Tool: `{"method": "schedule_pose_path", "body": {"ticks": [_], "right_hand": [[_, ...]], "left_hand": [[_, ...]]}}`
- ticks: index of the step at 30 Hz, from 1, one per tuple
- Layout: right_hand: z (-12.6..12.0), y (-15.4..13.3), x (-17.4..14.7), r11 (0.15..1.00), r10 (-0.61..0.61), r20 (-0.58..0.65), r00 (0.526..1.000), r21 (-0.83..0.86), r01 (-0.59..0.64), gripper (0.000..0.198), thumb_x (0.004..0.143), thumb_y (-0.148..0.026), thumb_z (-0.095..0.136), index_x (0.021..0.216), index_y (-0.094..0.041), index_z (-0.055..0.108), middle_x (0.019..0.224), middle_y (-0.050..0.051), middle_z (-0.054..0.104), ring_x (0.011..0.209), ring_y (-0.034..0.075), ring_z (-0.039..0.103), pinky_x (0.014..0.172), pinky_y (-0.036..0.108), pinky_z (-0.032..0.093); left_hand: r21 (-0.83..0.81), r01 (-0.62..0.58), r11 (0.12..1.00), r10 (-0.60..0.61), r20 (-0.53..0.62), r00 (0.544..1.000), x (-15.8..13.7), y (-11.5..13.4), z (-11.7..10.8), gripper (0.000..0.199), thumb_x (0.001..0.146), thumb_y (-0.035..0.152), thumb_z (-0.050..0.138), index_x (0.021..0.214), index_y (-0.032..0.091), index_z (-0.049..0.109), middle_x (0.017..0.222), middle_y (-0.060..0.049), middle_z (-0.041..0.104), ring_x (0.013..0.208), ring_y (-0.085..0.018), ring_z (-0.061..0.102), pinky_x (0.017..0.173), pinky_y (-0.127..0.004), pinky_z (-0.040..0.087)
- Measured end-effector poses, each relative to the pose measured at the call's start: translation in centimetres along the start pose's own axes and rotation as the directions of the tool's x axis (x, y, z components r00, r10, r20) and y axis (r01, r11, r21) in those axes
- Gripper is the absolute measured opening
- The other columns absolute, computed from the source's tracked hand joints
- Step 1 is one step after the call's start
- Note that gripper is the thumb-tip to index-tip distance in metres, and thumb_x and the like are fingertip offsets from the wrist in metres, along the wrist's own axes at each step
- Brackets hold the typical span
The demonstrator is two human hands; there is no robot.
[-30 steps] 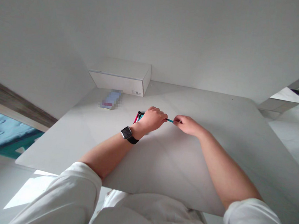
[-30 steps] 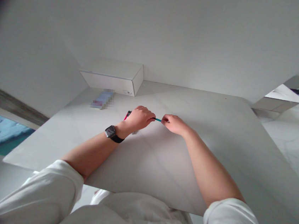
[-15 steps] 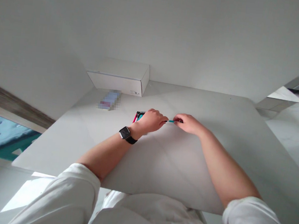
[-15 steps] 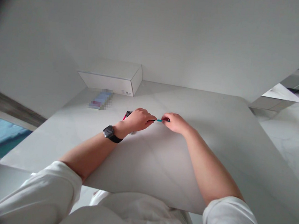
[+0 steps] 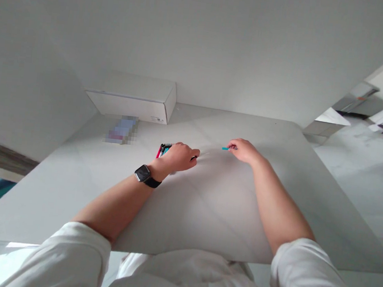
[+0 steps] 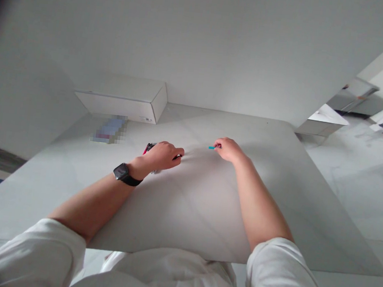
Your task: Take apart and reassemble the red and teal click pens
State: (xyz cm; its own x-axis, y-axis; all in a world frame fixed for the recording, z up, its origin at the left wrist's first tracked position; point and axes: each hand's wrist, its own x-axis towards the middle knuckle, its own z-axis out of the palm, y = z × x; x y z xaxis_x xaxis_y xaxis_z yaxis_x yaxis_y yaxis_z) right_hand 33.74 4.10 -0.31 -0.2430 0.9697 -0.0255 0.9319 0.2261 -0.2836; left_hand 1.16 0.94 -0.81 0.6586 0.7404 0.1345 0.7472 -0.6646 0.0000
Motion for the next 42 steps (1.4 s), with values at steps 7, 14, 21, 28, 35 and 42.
{"method": "schedule_pose_path", "body": {"ticks": [7, 14, 21, 28, 35, 42], "right_hand": [[0.3, -1.4, -0.4, 0.994, -0.08, 0.093, 0.992, -0.071, 0.086, 0.029, 0.09, -0.013, 0.065, 0.109, -0.026, 0.082, 0.114, 0.006, 0.079, 0.105, 0.021, 0.07, 0.093, 0.029, 0.049], [0.3, -2.8, -1.0, 0.99, -0.091, 0.204, 0.975, -0.087, 0.11, 0.028, 0.088, -0.014, 0.067, 0.103, -0.03, 0.085, 0.108, 0.005, 0.081, 0.1, 0.024, 0.072, 0.088, 0.031, 0.05], [-0.7, -3.5, -1.7, 0.982, -0.103, 0.196, 0.975, -0.135, 0.131, 0.028, 0.088, -0.016, 0.066, 0.1, -0.031, 0.085, 0.107, 0.005, 0.081, 0.1, 0.025, 0.072, 0.085, 0.031, 0.05], [-1.6, -2.2, -2.1, 0.984, 0.068, 0.121, 0.99, -0.17, -0.047, 0.025, 0.089, -0.019, 0.066, 0.104, -0.03, 0.082, 0.11, 0.006, 0.08, 0.098, 0.026, 0.072, 0.081, 0.034, 0.049], [1.1, -3.7, -1.3, 0.974, 0.18, 0.181, 0.967, -0.168, -0.15, 0.034, 0.083, -0.024, 0.076, 0.116, -0.021, 0.076, 0.111, 0.019, 0.078, 0.099, 0.033, 0.074, 0.08, 0.037, 0.052], [0.9, -3.6, -1.6, 0.963, 0.24, 0.211, 0.948, -0.173, -0.205, 0.042, 0.085, -0.026, 0.073, 0.127, -0.022, 0.069, 0.097, 0.012, 0.08, 0.086, 0.026, 0.075, 0.07, 0.032, 0.05]], "left_hand": [[0.005, 0.004, 1.0, -0.004, 0.018, 1.0, 0.0, -0.2, 0.1, 0.028, 0.096, 0.037, 0.053, 0.109, 0.028, 0.076, 0.083, -0.008, 0.077, 0.079, -0.026, 0.072, 0.076, -0.035, 0.047], [0.031, -0.013, 0.999, 0.012, 0.013, 1.0, 0.0, -0.2, 0.0, 0.027, 0.095, 0.037, 0.052, 0.107, 0.028, 0.075, 0.083, -0.008, 0.076, 0.079, -0.026, 0.072, 0.073, -0.035, 0.046], [0.02, -0.006, 1.0, 0.005, 0.015, 1.0, 0.0, -0.2, -0.1, 0.028, 0.095, 0.036, 0.053, 0.109, 0.028, 0.076, 0.083, -0.008, 0.076, 0.08, -0.026, 0.072, 0.075, -0.035, 0.047], [0.006, 0.007, 1.0, -0.007, 0.013, 1.0, 0.0, -0.3, 0.1, 0.028, 0.095, 0.036, 0.053, 0.111, 0.029, 0.076, 0.084, -0.007, 0.077, 0.079, -0.025, 0.072, 0.076, -0.034, 0.047], [-0.038, -0.026, 0.999, 0.027, 0.006, 1.0, 0.0, -0.3, 0.1, 0.025, 0.093, 0.031, 0.056, 0.108, 0.029, 0.076, 0.095, -0.007, 0.079, 0.087, -0.026, 0.073, 0.079, -0.036, 0.048], [-0.029, -0.041, 0.999, 0.041, 0.0, 0.999, 0.0, -0.1, -0.4, 0.025, 0.094, 0.029, 0.055, 0.108, 0.027, 0.076, 0.1, -0.006, 0.08, 0.093, -0.024, 0.073, 0.086, -0.036, 0.048]]}}
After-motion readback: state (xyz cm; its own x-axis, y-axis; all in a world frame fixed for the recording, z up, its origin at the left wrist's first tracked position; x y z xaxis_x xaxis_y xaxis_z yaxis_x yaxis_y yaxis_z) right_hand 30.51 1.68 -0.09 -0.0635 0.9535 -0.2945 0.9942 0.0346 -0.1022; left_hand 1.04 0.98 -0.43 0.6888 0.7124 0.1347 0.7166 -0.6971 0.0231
